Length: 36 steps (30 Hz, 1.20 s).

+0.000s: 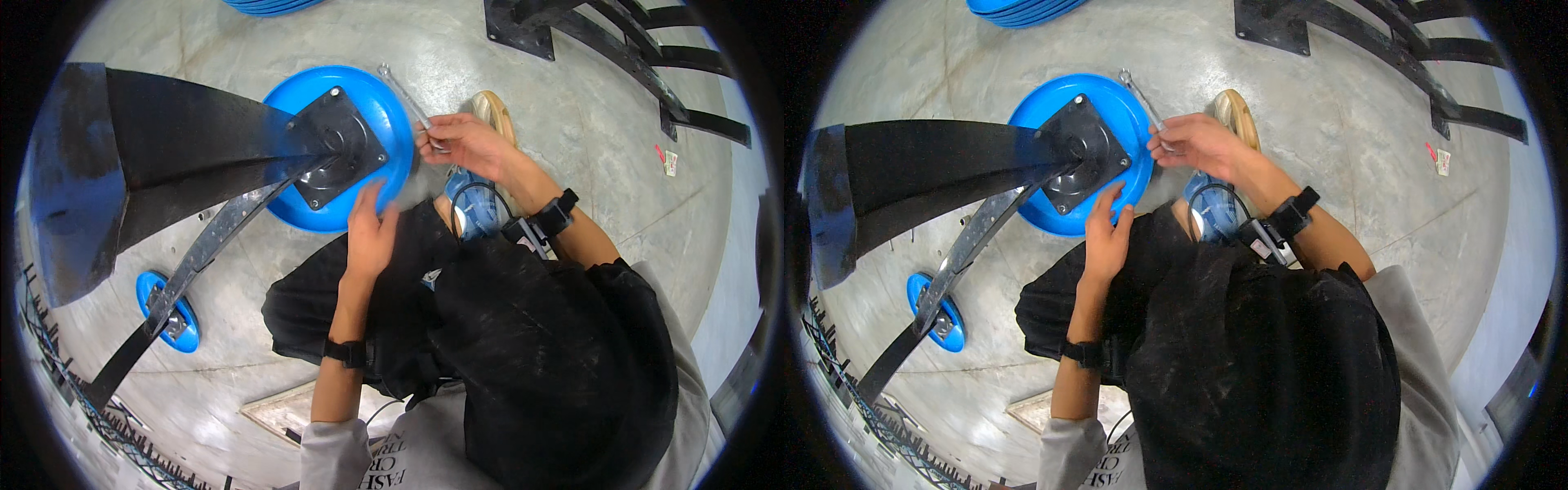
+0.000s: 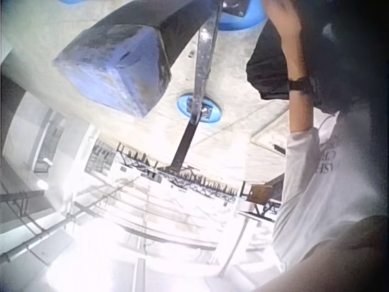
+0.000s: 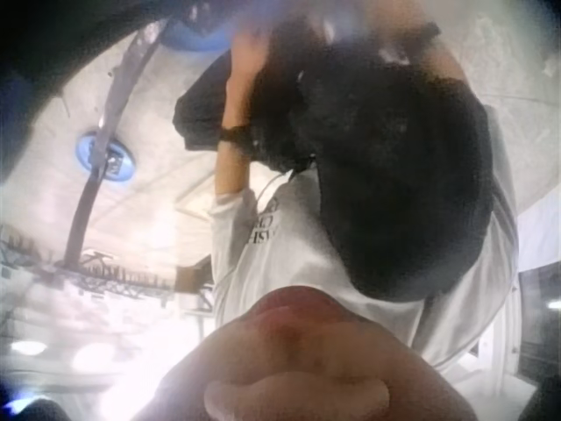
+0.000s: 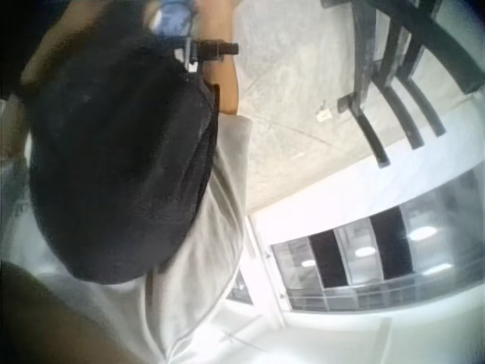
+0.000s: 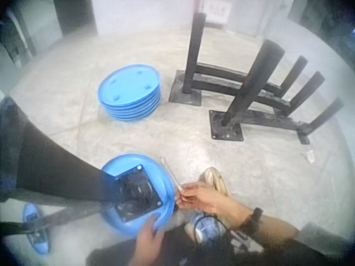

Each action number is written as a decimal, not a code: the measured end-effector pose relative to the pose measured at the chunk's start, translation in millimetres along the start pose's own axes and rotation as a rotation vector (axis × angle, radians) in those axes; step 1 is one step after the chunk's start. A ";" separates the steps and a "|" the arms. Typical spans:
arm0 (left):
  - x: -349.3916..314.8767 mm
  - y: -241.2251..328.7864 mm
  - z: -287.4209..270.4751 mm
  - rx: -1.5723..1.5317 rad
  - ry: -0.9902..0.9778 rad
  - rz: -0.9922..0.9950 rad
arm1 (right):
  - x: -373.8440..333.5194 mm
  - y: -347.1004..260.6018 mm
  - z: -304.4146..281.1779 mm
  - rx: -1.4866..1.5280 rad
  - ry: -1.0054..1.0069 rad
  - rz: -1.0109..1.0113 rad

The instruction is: The person assembles a metal table base by placing a large metal beam onto a blue plastic support and securing it with bolts using a wrench and a screwdriver.

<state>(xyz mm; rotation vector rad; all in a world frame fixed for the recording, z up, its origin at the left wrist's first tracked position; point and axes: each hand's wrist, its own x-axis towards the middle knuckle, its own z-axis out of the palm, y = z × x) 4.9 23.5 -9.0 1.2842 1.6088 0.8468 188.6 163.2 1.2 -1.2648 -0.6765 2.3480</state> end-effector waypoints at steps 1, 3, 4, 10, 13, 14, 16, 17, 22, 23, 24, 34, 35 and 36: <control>4.2 0.2 0.2 0.066 0.019 0.087 | 5.8 5.7 1.6 0.003 -0.022 0.045; 13.5 1.0 -2.1 0.071 0.052 0.159 | 14.5 13.7 14.0 -0.111 -0.004 0.042; 19.3 2.2 -3.4 0.076 0.081 0.233 | 16.7 15.6 20.3 -0.222 0.017 0.036; 43.7 12.9 -8.2 0.064 0.082 0.278 | 26.9 37.3 49.3 -0.420 0.037 -0.028; 49.6 13.0 -5.0 0.085 0.033 0.217 | 33.3 49.7 51.2 -0.371 0.065 -0.049; 50.6 10.1 -4.5 0.084 0.035 0.202 | 37.4 54.0 51.8 -0.369 0.066 -0.050; 50.8 4.3 -5.7 0.085 0.036 0.186 | 44.8 62.1 54.0 -0.341 0.049 -0.071; 52.1 3.1 -5.4 0.083 0.044 0.184 | 42.5 61.4 57.9 -0.334 0.077 -0.071; 56.5 0.9 -5.3 0.064 0.039 0.163 | 48.0 61.8 56.0 -0.314 0.048 -0.060; 56.5 2.0 -5.7 0.065 0.039 0.163 | 49.1 61.9 56.1 -0.293 0.041 -0.050; 55.8 3.1 -5.8 0.073 0.037 0.158 | 49.3 62.7 55.6 -0.292 0.041 -0.049; 49.0 6.5 -11.5 0.022 0.072 0.211 | 29.9 39.1 49.6 -0.294 0.124 -0.093; 47.0 6.4 -9.9 0.021 0.072 0.212 | 28.1 32.8 38.9 -0.275 0.122 -0.141; 42.2 3.5 -7.6 -0.018 0.092 0.158 | 30.3 28.2 24.5 -0.234 0.139 -0.174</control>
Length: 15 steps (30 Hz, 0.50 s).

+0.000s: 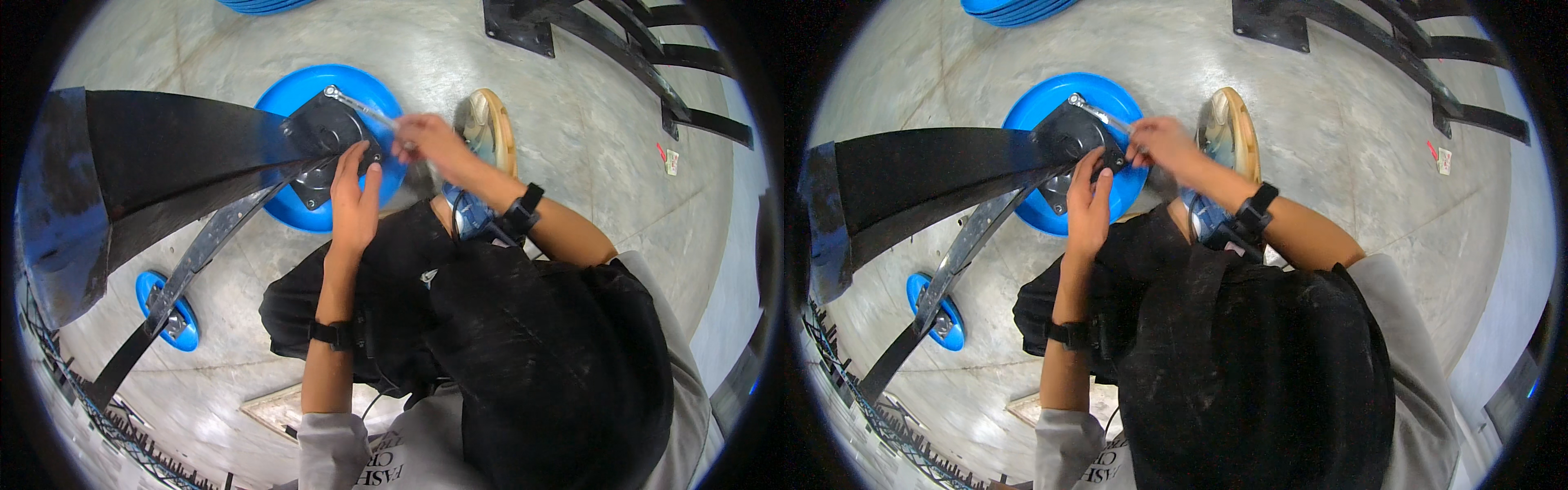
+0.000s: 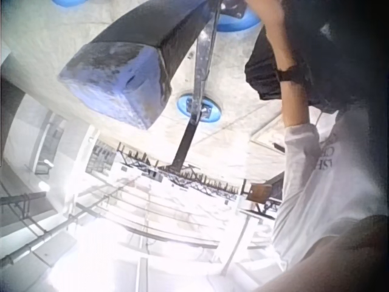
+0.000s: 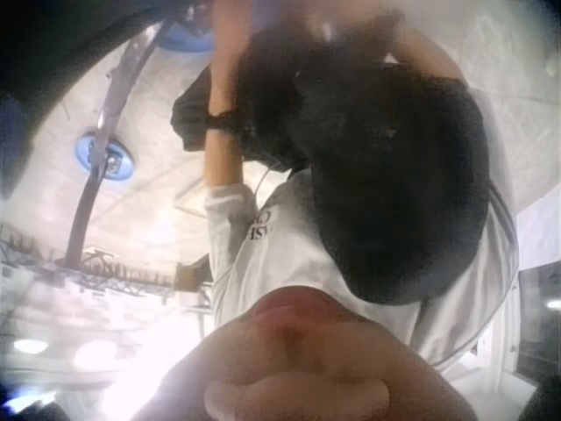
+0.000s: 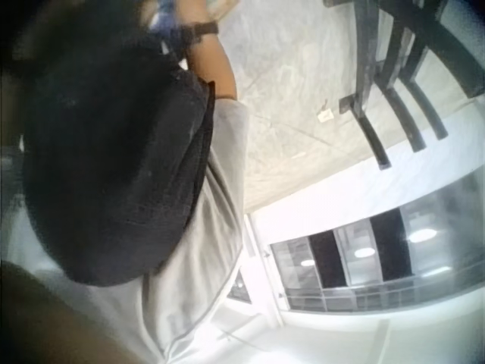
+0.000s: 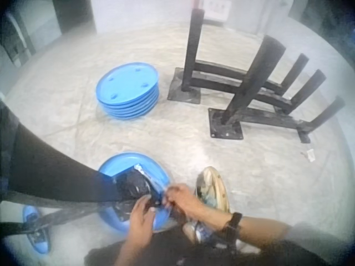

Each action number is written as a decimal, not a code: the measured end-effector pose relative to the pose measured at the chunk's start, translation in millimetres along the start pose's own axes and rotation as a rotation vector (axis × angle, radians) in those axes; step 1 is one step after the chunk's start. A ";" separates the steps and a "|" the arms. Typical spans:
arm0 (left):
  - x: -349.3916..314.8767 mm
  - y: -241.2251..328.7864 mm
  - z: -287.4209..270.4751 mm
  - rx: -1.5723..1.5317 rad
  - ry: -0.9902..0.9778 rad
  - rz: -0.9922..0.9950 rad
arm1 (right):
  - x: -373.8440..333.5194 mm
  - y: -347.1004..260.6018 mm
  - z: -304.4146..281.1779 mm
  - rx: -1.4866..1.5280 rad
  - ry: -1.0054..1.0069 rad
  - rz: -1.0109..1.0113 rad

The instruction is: The person assembles a metal table base by placing a large metal beam onto a blue plastic support and securing it with bolts using a wrench and a screwdriver.

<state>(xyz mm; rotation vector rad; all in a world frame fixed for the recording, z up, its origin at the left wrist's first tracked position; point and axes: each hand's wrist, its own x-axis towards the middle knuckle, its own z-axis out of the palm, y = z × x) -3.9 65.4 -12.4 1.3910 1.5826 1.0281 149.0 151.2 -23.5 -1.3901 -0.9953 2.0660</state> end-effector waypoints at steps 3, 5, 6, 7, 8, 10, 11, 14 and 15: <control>-19.0 -0.4 -1.3 -0.070 0.019 -0.122 | 20.5 -16.2 -27.3 0.047 0.122 -0.096; -32.9 3.5 -13.4 -0.116 -0.039 -0.257 | 52.0 -29.0 -31.0 0.028 0.180 -0.137; -38.5 7.1 -18.0 -0.115 -0.033 -0.260 | 69.9 -40.6 -33.2 -0.014 0.207 -0.156; -43.7 9.1 -18.5 -0.124 -0.045 -0.277 | 90.1 -52.9 -35.4 0.052 0.196 -0.154; -49.1 11.5 -19.7 -0.131 -0.057 -0.295 | 112.5 -65.6 -34.0 0.120 0.182 -0.151; -59.6 14.1 -25.9 -0.131 -0.053 -0.322 | 166.3 -82.6 -16.1 -0.011 0.136 -0.280; -60.6 19.1 -22.5 -0.159 -0.061 -0.314 | 194.9 -96.5 -11.1 -0.116 0.120 -0.329; -65.7 29.6 -21.1 -0.199 -0.088 -0.421 | 237.3 -109.4 50.0 -0.456 0.057 -0.595; -68.4 30.7 -22.6 -0.183 -0.081 -0.406 | 249.0 -119.4 76.6 -0.957 0.084 -0.559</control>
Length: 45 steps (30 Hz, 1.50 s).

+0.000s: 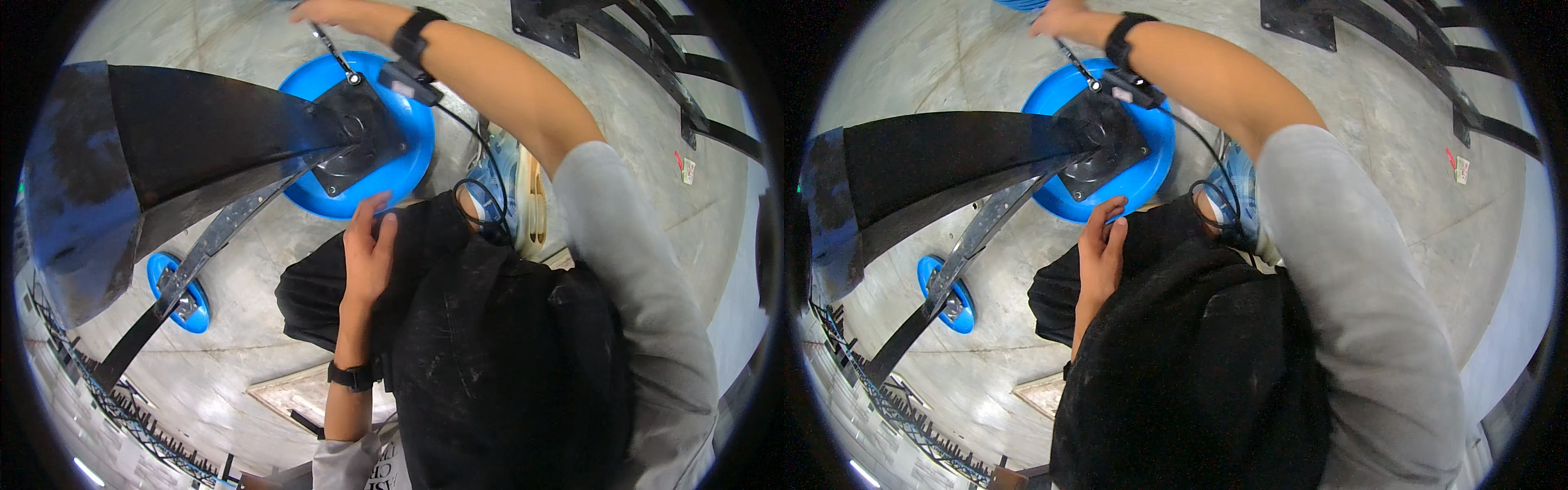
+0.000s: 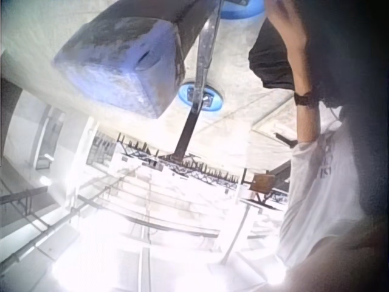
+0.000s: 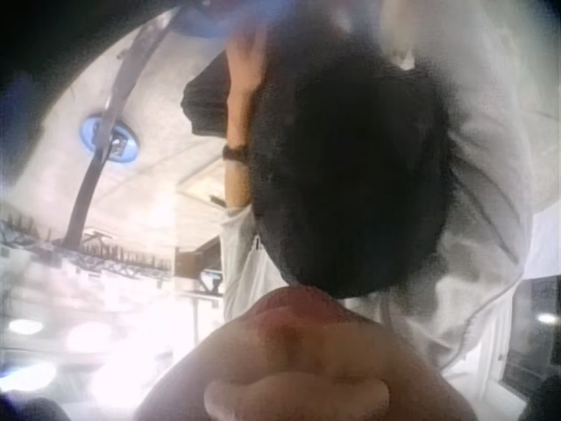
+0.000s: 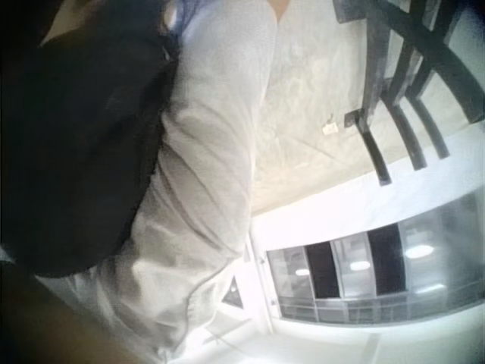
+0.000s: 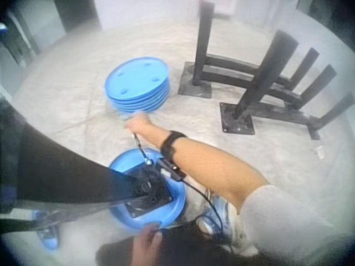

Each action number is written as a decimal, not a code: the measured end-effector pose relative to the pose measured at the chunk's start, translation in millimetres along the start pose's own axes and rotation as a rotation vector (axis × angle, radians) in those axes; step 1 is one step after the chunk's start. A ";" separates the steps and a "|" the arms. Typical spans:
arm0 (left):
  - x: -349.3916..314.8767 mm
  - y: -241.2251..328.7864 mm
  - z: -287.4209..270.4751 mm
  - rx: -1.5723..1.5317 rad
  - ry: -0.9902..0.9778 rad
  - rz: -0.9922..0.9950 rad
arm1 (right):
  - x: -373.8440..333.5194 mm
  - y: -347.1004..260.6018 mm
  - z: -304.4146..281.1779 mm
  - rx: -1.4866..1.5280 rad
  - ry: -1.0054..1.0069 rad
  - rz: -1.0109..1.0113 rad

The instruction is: The person assembles a metal table base by placing a large metal beam onto a blue plastic support and securing it with bolts using a wrench and a screwdriver.

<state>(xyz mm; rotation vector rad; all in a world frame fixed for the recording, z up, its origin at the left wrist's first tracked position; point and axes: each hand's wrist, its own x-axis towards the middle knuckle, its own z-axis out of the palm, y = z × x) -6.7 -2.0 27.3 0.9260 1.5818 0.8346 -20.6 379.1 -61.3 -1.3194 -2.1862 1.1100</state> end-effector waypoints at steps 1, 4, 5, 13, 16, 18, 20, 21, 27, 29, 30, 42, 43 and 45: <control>-3.2 -2.1 -2.6 0.014 0.016 0.011 | 0.3 -18.7 17.0 0.048 -0.082 -0.024; -13.1 -9.3 -17.4 0.057 0.062 0.032 | -25.8 -65.2 42.3 0.146 -0.228 -0.131; -12.5 -11.7 -13.9 0.055 0.056 0.035 | -29.9 -69.4 40.1 0.105 -0.347 -0.176; -2.9 -3.1 7.2 0.088 -0.027 0.118 | -60.9 -69.6 56.1 0.123 -0.816 -0.395; -6.8 -17.5 -2.9 0.077 0.014 0.112 | -62.1 -95.7 18.4 0.070 -0.832 -0.531; -9.5 -19.4 -6.3 0.075 0.025 0.096 | -77.3 -108.6 -35.6 -0.023 -0.640 -0.603; -6.4 -17.6 0.7 0.068 0.011 0.096 | -94.5 -89.9 -65.6 0.122 -0.399 -0.459; -4.3 -16.6 6.4 0.061 -0.005 0.101 | -96.2 -69.5 -70.9 0.293 -0.292 -0.395; 3.6 -19.5 13.4 0.010 -0.054 0.076 | -138.6 -0.2 -114.8 0.792 0.009 0.001; 10.9 -15.8 14.1 -0.040 -0.069 0.042 | -167.8 14.0 -121.9 0.864 0.161 0.068; 17.4 -15.3 13.3 -0.128 -0.047 0.031 | -185.9 9.7 -126.6 0.853 0.165 0.044; 52.4 20.8 46.4 -0.784 -0.031 0.052 | -282.7 4.4 -127.1 1.144 0.070 0.288; 49.5 17.1 43.1 -0.786 0.000 0.052 | -281.5 3.0 -123.4 1.154 0.056 0.297; 42.5 10.8 36.0 -0.769 -0.003 0.061 | -279.8 -1.3 -114.8 1.166 0.007 0.284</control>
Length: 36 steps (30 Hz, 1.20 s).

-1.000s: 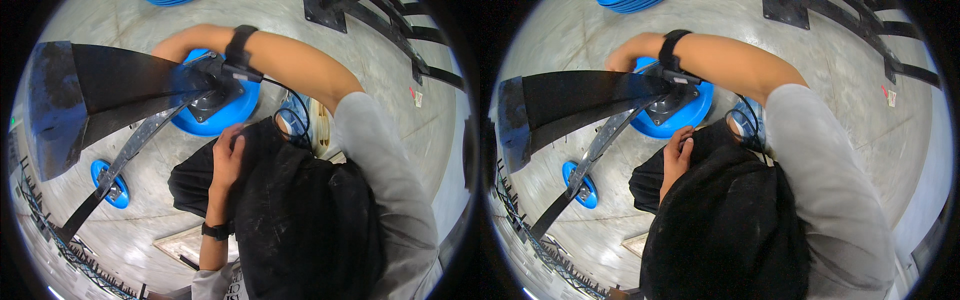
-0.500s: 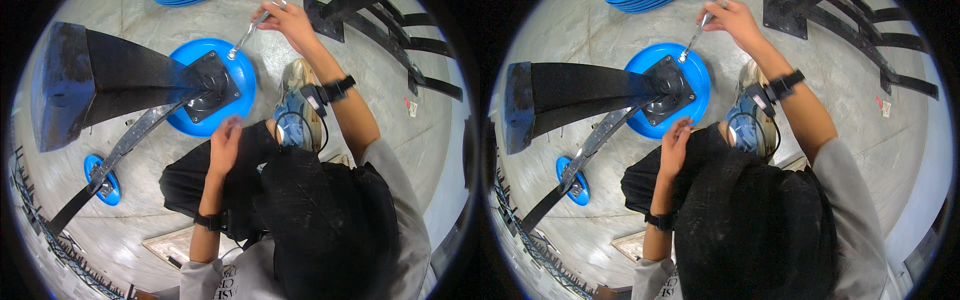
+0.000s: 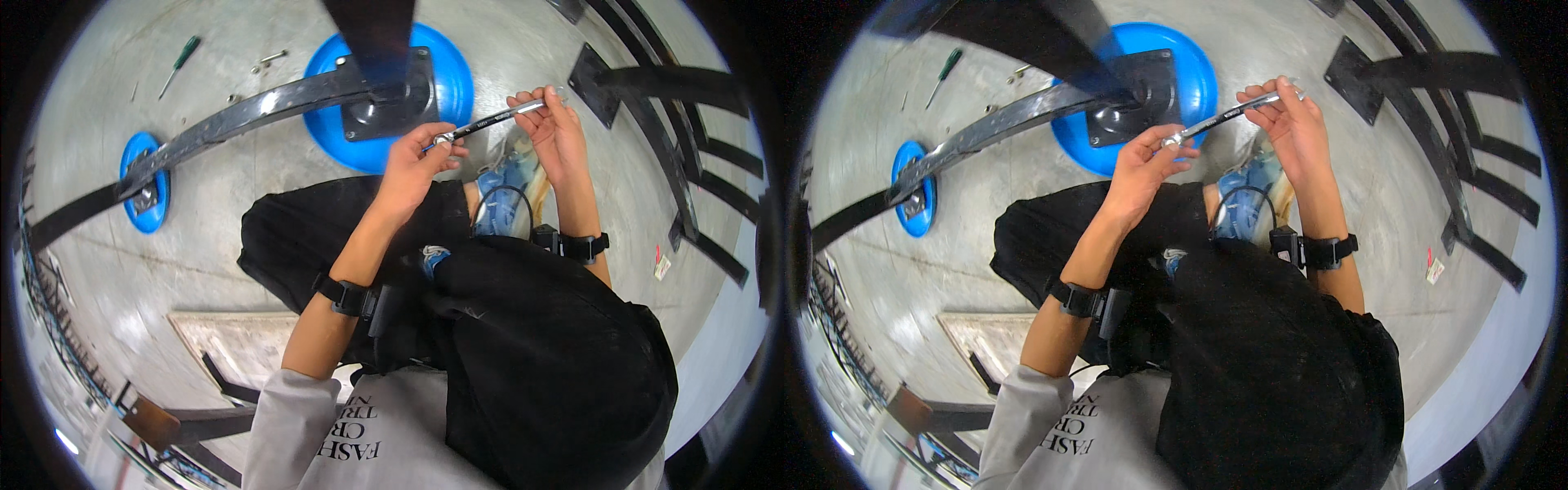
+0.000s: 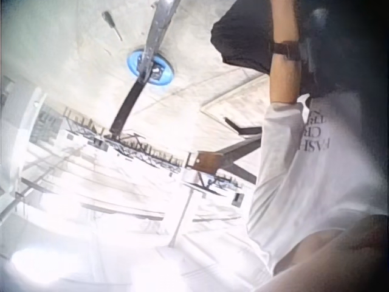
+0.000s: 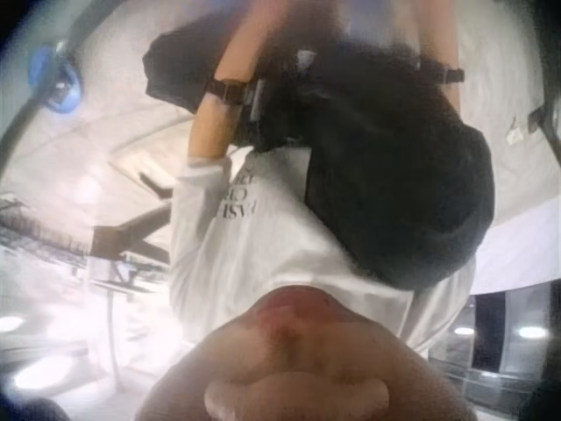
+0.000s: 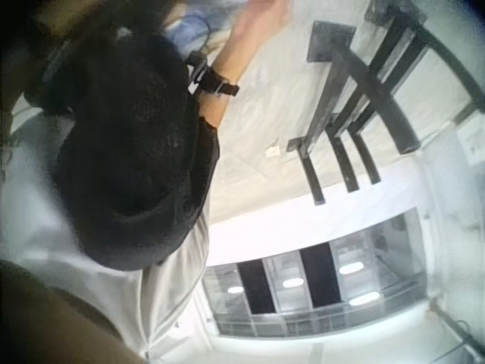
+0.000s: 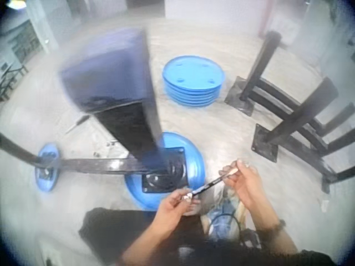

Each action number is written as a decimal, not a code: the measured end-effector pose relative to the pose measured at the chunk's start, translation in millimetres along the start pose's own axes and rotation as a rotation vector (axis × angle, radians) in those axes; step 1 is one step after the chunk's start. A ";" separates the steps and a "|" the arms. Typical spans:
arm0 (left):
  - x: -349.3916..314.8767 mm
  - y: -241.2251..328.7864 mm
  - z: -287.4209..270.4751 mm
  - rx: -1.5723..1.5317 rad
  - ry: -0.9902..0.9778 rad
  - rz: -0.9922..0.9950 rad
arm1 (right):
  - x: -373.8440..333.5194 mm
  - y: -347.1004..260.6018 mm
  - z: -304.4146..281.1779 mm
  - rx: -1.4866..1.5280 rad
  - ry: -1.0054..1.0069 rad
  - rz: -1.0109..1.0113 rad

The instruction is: The person assembles a metal table base by placing a large metal beam onto a blue plastic support and securing it with bolts using a wrench and a screwdriver.

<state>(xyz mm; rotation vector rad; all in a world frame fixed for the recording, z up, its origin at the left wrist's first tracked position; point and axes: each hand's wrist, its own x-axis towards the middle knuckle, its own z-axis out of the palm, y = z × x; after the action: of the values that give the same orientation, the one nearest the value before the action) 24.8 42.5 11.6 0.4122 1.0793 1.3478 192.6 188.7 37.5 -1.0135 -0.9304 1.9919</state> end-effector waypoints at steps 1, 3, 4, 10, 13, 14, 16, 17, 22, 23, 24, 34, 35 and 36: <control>-7.0 1.0 -1.2 0.021 0.043 -0.001 | -1.4 2.7 4.0 -0.003 -0.011 0.030; -18.7 0.1 -16.4 -0.018 0.079 -0.022 | 0.3 13.4 18.5 -0.013 -0.051 0.097; -25.4 -1.0 -24.0 -0.059 0.079 -0.060 | -0.9 21.4 22.9 -0.015 -0.092 0.118; -49.6 8.6 -23.6 0.539 0.031 0.121 | 8.8 58.5 9.2 0.262 -0.030 0.372; -58.3 15.1 -27.1 0.494 0.025 0.065 | 11.1 69.2 4.4 0.364 -0.040 0.450; -59.0 12.8 -29.1 0.262 0.049 0.025 | 11.6 70.6 3.0 0.352 -0.047 0.454; -58.8 8.5 -34.4 0.018 0.067 -0.008 | 10.7 72.3 -0.3 0.403 -0.058 0.442; -57.4 9.8 -38.0 -0.078 0.045 0.000 | 9.4 72.0 -1.7 0.421 -0.051 0.448; -62.0 13.3 -35.0 -0.240 0.016 -0.061 | 6.3 72.0 -2.5 0.429 -0.012 0.416; -63.8 12.9 -33.6 -0.260 0.029 -0.070 | 6.8 72.9 -3.0 0.443 -0.027 0.413; -63.2 12.4 -31.4 -0.277 0.018 -0.070 | 7.5 72.3 -5.0 0.453 -0.041 0.406; -80.2 21.6 -13.5 -0.247 0.101 0.053 | 1.5 63.9 11.6 0.517 -0.169 0.392; -83.2 25.6 -13.1 -0.254 0.114 0.074 | 2.9 62.3 16.0 0.544 -0.227 0.395; -87.8 31.4 -13.1 -0.174 0.109 0.110 | 4.4 61.6 19.4 0.533 -0.250 0.407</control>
<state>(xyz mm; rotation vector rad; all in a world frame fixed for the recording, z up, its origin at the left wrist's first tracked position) 8.4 -34.3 63.4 0.2755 1.0300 1.5638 158.0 156.6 -6.8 -0.6921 -0.2778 2.5606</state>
